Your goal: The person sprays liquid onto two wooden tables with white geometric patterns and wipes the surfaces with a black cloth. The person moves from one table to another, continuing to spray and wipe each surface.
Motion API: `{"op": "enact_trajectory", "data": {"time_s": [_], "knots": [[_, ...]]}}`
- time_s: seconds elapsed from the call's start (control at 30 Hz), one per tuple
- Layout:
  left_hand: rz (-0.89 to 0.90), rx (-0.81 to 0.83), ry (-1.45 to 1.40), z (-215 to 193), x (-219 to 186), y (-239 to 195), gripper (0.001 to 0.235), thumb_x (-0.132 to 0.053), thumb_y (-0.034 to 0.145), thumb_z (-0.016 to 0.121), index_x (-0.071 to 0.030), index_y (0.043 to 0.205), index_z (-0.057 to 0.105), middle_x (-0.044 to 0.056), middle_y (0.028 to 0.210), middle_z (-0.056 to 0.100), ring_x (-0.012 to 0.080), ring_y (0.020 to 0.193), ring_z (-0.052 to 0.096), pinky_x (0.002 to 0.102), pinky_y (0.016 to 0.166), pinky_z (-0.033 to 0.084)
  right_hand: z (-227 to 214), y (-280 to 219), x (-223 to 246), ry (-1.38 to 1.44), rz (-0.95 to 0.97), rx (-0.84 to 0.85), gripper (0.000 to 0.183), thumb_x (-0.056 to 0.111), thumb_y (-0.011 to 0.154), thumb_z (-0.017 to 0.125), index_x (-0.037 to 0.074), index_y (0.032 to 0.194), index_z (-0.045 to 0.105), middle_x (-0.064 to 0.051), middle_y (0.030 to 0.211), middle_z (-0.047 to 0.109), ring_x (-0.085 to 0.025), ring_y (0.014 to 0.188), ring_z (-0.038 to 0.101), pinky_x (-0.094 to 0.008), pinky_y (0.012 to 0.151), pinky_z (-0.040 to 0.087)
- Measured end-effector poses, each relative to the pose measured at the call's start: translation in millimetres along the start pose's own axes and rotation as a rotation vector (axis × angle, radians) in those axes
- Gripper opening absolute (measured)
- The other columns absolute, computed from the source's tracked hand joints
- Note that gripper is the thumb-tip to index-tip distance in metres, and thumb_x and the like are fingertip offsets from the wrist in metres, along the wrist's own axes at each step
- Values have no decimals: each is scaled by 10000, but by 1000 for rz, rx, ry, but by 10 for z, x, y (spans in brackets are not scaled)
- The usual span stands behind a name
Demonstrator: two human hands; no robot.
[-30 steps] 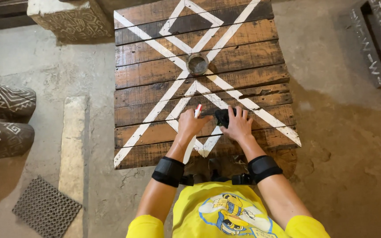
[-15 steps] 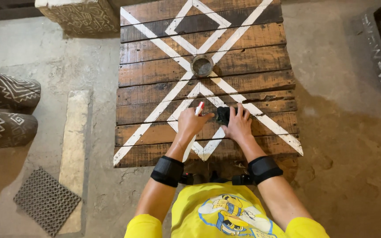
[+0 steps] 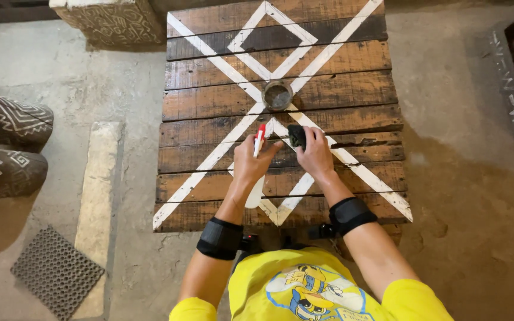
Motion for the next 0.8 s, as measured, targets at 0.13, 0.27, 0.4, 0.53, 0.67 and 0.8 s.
{"op": "enact_trajectory", "data": {"time_s": [0.13,0.27,0.4,0.53,0.67,0.8], "knots": [[108,-61,-71,-266,-131,82,451,-397,828,866,-5,896,653,139,706,681,211,598,617,398,580,510,215,204,-183,-67,57,-46,640,160,925,647,38,1511,419,-253,1493,456,-443,1419,439,-524,1223,394],[-78,48,-83,-363,84,120,418,-409,852,826,-36,914,647,113,722,685,191,609,645,400,532,495,493,265,-277,-325,205,146,767,309,919,597,191,1607,278,-205,1662,163,-465,1521,49,-714,1151,103],[62,-32,-9,-556,153,142,446,-388,828,875,-5,886,655,141,692,666,217,600,625,392,577,492,815,251,-216,-372,171,180,780,324,956,557,216,1664,245,-192,1723,117,-452,1576,30,-728,1194,68],[51,-48,-59,-572,258,215,427,-376,844,864,-7,873,652,135,705,674,221,610,629,392,573,491,1017,316,-50,-301,178,187,763,350,972,543,186,1645,223,-215,1713,86,-463,1564,17,-734,1171,44],[51,-26,-80,-577,283,282,429,-375,840,868,-1,894,663,141,715,687,208,620,639,375,594,511,1221,354,107,-363,152,183,768,414,992,509,152,1647,208,-244,1695,81,-457,1563,22,-719,1200,13],[115,-57,-159,-591,335,315,430,-376,859,858,6,925,671,135,761,711,178,657,659,356,629,536,1334,431,280,-367,193,246,763,416,986,477,155,1643,188,-235,1698,66,-442,1567,6,-709,1198,-5]]}}
Point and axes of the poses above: each hand's wrist, its own y-axis towards the middle knuckle, its own z-axis out of the palm, x = y × z, the point moved 6 cm from there along y, towards the middle knuckle
